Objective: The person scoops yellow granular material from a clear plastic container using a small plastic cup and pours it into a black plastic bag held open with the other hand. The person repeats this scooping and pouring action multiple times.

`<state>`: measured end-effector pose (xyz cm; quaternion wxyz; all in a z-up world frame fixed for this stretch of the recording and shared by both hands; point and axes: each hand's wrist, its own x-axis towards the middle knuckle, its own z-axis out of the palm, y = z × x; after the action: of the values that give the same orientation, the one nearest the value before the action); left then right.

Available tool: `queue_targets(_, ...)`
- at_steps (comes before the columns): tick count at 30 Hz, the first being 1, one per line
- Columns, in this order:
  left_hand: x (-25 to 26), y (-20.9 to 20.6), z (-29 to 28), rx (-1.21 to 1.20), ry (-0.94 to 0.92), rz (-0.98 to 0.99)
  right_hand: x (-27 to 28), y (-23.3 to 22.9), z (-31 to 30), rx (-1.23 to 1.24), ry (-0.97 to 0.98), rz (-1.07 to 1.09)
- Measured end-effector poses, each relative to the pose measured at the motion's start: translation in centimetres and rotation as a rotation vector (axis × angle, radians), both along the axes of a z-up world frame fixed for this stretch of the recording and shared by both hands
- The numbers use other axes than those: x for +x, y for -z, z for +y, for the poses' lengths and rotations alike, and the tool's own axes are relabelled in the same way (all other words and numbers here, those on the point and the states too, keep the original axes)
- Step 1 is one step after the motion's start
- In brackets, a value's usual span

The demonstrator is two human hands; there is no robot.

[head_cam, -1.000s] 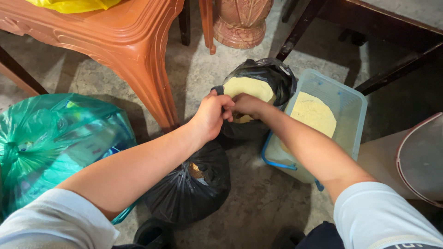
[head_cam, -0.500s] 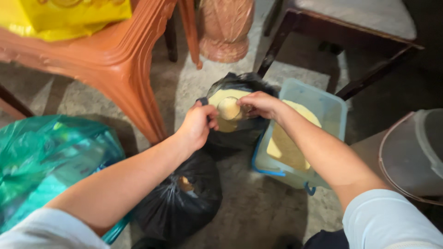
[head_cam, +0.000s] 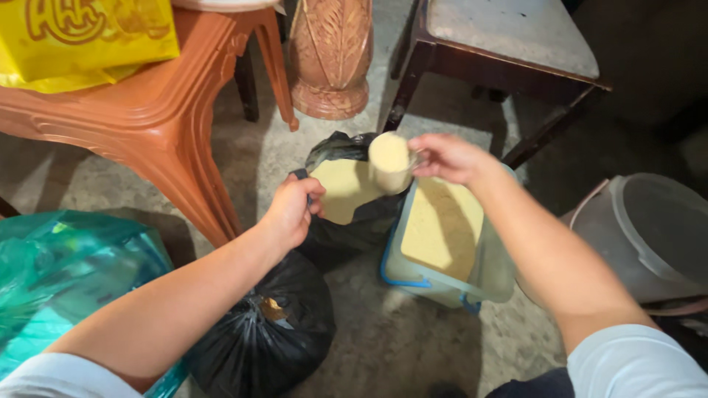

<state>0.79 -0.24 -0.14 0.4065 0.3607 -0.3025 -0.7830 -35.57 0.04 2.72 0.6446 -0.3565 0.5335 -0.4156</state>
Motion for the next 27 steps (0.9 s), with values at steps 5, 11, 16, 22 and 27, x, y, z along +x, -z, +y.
queue_targets(5, -0.2, 0.2, -0.4, -0.006, 0.016, -0.035, -7.5, -2.9, 3.1, -0.030, 0.105, 0.180)
queue_targets(11, -0.1, -0.5, 0.1, -0.024, 0.028, -0.024, -14.3, -0.8, 6.6, 0.083, 0.208, 0.424)
queue_targets(16, -0.3, -1.1, 0.4, -0.031, 0.022, -0.046, -15.4, 2.2, 8.3, 0.130, 0.152, 0.929)
queue_targets(22, -1.3, -1.3, 0.5, -0.026, 0.034, -0.113, -11.4, 2.5, 9.4, 0.133, -0.178, 1.781)
queue_targets(27, -1.7, -1.1, 0.7, -0.062, 0.052, -0.098, -7.5, 2.6, 10.4, 0.198, -0.166, 1.912)
